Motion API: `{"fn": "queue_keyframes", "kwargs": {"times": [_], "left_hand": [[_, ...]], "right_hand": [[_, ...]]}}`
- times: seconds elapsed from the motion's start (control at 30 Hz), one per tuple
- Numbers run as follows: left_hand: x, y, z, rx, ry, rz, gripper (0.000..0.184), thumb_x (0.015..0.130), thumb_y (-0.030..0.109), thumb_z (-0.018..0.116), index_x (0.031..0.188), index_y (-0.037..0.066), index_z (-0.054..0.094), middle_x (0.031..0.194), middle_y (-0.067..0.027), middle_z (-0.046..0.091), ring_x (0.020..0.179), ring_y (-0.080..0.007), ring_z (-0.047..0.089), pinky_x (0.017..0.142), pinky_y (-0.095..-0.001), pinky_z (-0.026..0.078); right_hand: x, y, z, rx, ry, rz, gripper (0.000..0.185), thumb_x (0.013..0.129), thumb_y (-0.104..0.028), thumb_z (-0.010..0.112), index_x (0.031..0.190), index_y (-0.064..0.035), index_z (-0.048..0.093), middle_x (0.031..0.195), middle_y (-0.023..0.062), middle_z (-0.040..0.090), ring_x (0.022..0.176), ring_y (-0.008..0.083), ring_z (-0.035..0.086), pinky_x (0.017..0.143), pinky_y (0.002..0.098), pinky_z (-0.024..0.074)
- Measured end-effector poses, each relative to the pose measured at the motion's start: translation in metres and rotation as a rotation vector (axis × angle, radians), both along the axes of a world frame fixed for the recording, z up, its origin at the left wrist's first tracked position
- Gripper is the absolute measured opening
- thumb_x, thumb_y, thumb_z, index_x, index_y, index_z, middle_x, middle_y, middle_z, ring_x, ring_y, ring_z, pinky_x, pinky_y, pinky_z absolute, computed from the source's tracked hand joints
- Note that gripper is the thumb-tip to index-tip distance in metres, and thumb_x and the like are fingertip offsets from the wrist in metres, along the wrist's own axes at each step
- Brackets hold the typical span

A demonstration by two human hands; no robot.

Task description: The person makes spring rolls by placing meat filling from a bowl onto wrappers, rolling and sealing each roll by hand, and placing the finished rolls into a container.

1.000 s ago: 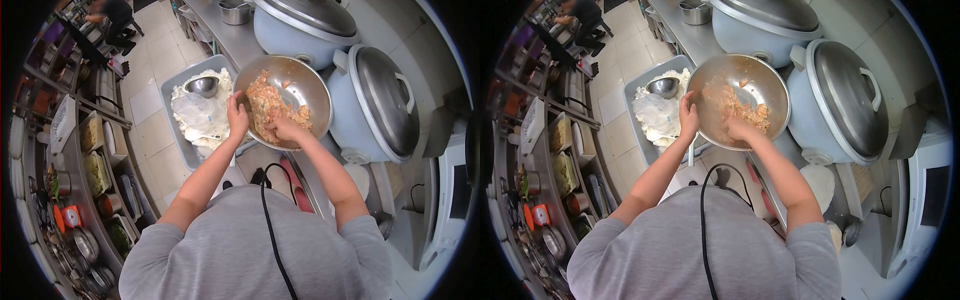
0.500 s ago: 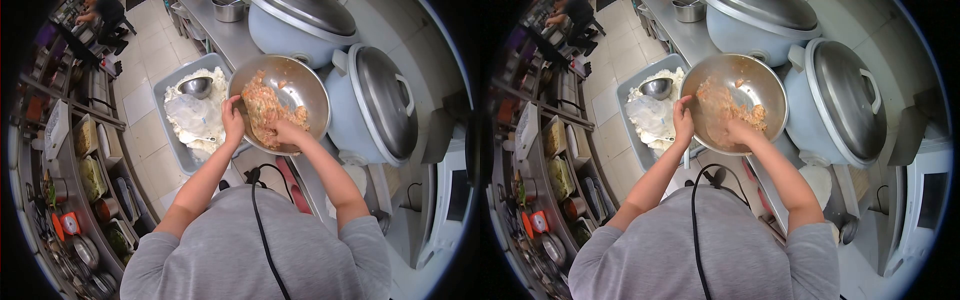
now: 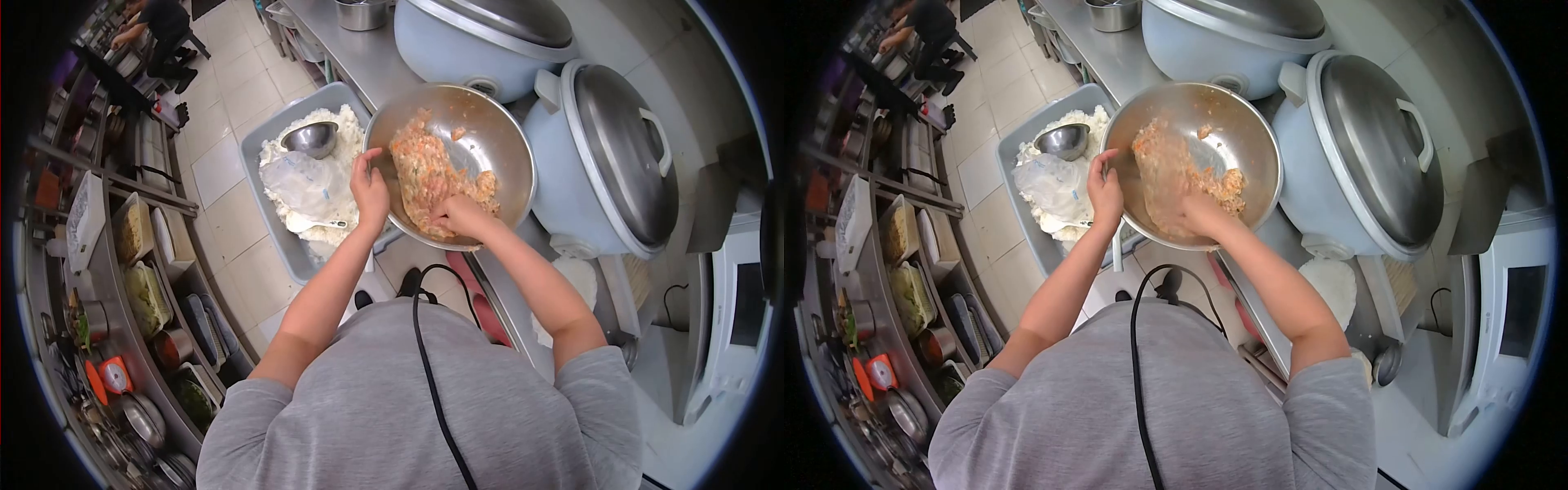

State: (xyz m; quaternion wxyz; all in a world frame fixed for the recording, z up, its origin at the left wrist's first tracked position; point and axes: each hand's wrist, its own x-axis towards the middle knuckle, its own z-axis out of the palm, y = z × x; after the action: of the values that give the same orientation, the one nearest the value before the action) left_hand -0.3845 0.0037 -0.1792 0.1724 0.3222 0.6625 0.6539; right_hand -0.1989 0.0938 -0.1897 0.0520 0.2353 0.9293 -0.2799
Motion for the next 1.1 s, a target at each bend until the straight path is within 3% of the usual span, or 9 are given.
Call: {"fn": "queue_keyframes", "kwargs": {"times": [0.13,0.2,0.3,0.4,0.53,0.6,0.63,0.83,1.1], "left_hand": [[0.001,0.003,0.000,0.045,-0.027,0.042,0.033,0.077,-0.008,0.041,0.104,0.002,0.058,0.108,-0.0114,0.056,0.109,-0.0234,0.050,0.097,-0.0314,0.034],[0.003,0.006,0.000,0.061,-0.020,0.070,0.033,0.075,-0.009,0.041,0.101,0.002,0.059,0.105,-0.0127,0.058,0.106,-0.0259,0.053,0.094,-0.0325,0.037],[0.002,0.005,-0.002,0.068,-0.033,0.073,0.033,0.075,-0.009,0.042,0.101,0.002,0.059,0.105,-0.0127,0.058,0.106,-0.0253,0.052,0.095,-0.0322,0.037],[0.001,0.007,-0.005,0.081,-0.034,0.075,0.033,0.075,-0.009,0.042,0.101,0.002,0.059,0.105,-0.0128,0.058,0.106,-0.0256,0.052,0.095,-0.0326,0.036],[0.000,0.008,-0.006,0.084,-0.035,0.075,0.033,0.074,-0.009,0.042,0.100,0.002,0.059,0.104,-0.0131,0.058,0.105,-0.0257,0.052,0.096,-0.0330,0.036],[0.000,0.009,-0.006,0.086,-0.045,0.075,0.033,0.074,-0.009,0.042,0.100,0.002,0.059,0.104,-0.0133,0.058,0.105,-0.0257,0.052,0.096,-0.0331,0.036],[0.000,0.009,-0.006,0.089,-0.050,0.077,0.033,0.074,-0.009,0.043,0.101,0.002,0.059,0.104,-0.0133,0.058,0.105,-0.0256,0.052,0.096,-0.0331,0.036],[-0.001,0.009,-0.004,0.083,-0.040,0.075,0.032,0.075,-0.008,0.043,0.101,0.002,0.059,0.105,-0.0131,0.058,0.106,-0.0256,0.052,0.096,-0.0334,0.036],[-0.003,0.008,-0.009,0.045,-0.079,0.031,0.032,0.079,-0.007,0.043,0.105,0.002,0.058,0.110,-0.0086,0.056,0.110,-0.0197,0.049,0.097,-0.0298,0.033]], "right_hand": [[0.004,0.016,0.004,0.064,-0.266,0.096,0.017,0.073,-0.014,0.066,0.088,-0.0060,0.070,0.083,0.0153,0.066,0.077,0.0282,0.063,0.071,0.0359,0.0479],[0.007,0.026,0.013,-0.195,-0.161,-0.102,0.025,0.075,-0.023,0.067,0.094,-0.0073,0.069,0.097,0.0169,0.065,0.089,0.0304,0.062,0.076,0.0378,0.0466],[0.006,0.016,0.014,-0.077,-0.348,0.027,0.038,0.076,-0.035,0.067,0.099,-0.0059,0.066,0.102,0.0186,0.062,0.095,0.0320,0.059,0.079,0.0380,0.0458],[0.008,0.006,0.005,-0.055,-0.272,-0.011,0.050,0.076,-0.045,0.065,0.105,-0.0044,0.064,0.099,0.0191,0.063,0.093,0.0326,0.060,0.081,0.0367,0.0464],[0.001,0.007,0.039,-0.170,-0.352,0.036,0.049,0.075,-0.039,0.069,0.108,-0.0051,0.063,0.099,0.0198,0.063,0.093,0.0322,0.061,0.082,0.0342,0.0473],[0.000,0.008,0.026,-0.289,0.028,-0.077,0.034,0.074,-0.029,0.071,0.098,-0.0050,0.067,0.090,0.0173,0.066,0.084,0.0293,0.063,0.075,0.0350,0.0485],[0.000,0.006,0.021,-0.290,0.028,-0.076,0.034,0.074,-0.029,0.071,0.098,-0.0050,0.067,0.090,0.0173,0.066,0.084,0.0293,0.063,0.075,0.0350,0.0485],[-0.002,-0.001,0.015,0.026,-0.133,-0.020,0.015,0.072,-0.019,0.071,0.077,-0.0044,0.070,0.071,0.0094,0.066,0.072,0.0243,0.065,0.069,0.0333,0.0496],[0.006,-0.001,0.024,-0.160,-0.333,0.007,0.038,0.080,-0.032,0.063,0.108,-0.0062,0.063,0.111,0.0171,0.060,0.102,0.0314,0.056,0.087,0.0372,0.0436]]}}
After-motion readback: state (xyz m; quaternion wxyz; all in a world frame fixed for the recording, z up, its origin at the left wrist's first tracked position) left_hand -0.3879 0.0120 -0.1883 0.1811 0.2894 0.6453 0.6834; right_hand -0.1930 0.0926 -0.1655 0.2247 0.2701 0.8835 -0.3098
